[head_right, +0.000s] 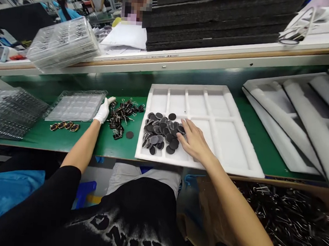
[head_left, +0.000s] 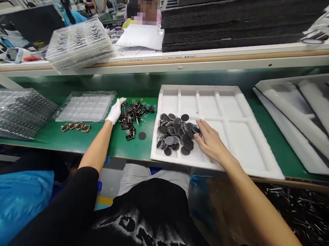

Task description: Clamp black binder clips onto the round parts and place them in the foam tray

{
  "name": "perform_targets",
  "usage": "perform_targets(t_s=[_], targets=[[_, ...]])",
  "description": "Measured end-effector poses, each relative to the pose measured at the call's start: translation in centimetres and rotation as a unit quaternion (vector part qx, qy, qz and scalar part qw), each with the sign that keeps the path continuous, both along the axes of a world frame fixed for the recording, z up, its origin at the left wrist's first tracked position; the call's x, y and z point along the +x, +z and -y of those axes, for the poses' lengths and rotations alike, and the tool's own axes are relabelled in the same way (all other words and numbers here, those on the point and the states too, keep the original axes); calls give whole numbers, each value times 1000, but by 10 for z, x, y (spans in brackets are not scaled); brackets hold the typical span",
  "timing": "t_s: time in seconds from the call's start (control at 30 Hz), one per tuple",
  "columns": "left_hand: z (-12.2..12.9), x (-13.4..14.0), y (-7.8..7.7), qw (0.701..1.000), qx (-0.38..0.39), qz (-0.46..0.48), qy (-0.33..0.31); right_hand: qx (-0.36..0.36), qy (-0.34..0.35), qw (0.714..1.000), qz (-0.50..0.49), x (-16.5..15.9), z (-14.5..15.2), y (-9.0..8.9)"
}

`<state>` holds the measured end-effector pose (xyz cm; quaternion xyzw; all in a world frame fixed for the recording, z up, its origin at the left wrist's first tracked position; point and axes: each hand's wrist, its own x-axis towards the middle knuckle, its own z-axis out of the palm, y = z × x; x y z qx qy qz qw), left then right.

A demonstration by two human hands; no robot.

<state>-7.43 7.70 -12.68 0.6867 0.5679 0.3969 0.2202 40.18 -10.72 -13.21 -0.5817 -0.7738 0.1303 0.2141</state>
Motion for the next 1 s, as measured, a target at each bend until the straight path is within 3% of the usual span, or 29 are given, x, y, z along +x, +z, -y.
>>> perform_targets(t_s=[0.1,0.37,0.47,0.6,0.73,0.87,1.0], targets=[[-6,12,-2,999,-25,11,-26,-13,10,1000,-22,-3,-2,-3],[30,26,-11,995,-30,72,-57,18,-2,999,-44,-4,-1,-20],[18,29,-12,994,-17,97,-56,28,-12,998,-51,-2,1,-16],[-10,40,-9,988,-42,93,-115,115,-30,993,12,-16,29,-2],[-28,51,-8,973,-92,103,-185,218,-129,965,69,-63,73,-7],[-36,47,-10,968,-79,188,-149,247,-266,929,78,-108,94,-37],[-28,34,17,954,-89,251,-133,271,-317,908,40,-127,104,-59]])
